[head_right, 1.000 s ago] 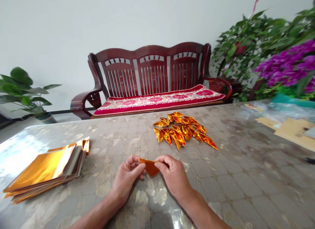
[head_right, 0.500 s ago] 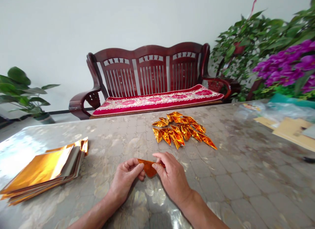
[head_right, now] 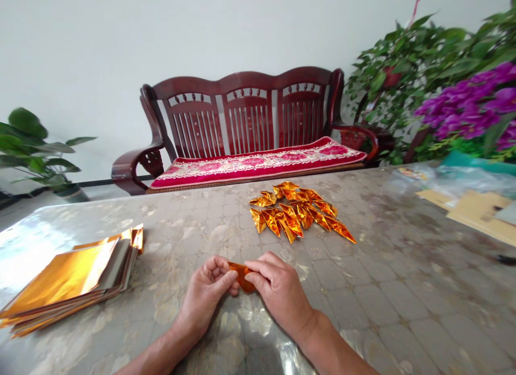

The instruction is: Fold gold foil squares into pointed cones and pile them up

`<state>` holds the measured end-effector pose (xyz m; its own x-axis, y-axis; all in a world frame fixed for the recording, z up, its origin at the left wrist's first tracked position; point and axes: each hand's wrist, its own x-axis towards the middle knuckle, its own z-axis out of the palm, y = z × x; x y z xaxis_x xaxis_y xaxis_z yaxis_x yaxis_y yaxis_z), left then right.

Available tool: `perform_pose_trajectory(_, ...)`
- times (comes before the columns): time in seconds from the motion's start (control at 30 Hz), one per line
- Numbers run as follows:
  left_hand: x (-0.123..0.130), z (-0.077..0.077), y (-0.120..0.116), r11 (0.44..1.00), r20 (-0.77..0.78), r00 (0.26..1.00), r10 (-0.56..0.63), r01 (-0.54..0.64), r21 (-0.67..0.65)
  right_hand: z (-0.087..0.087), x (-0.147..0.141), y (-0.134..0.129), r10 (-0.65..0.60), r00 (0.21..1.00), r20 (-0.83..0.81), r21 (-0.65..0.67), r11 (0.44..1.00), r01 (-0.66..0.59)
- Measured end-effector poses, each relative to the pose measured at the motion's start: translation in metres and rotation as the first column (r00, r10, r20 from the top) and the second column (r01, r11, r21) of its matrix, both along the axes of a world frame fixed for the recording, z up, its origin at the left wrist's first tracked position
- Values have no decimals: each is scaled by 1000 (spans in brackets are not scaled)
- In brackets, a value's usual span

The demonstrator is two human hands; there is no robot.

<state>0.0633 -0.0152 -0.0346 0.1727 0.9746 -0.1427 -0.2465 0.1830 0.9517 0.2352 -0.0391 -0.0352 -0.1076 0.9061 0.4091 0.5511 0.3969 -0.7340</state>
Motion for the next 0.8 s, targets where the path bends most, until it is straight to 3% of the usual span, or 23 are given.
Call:
perform_pose_trajectory(0.27,-2,0,-1,998,42,997,-58,57,25,4,0,1,-1,998,-64,-118,993,-7)
perform_pose_trajectory(0.47,-5,5,0,982,-88,978,-187,189,19,7,-2,1,-5,994,-112,-158,987,-13)
perform_pose_trajectory(0.63,-5,5,2,996,-135,988,-78,82,31,11,-4,0,-41,993,-107,-194,981,20)
perform_pose_trajectory(0.8,-4,5,3,999,-125,992,-28,33,40,4,-2,1,-132,985,-111,-260,960,99)
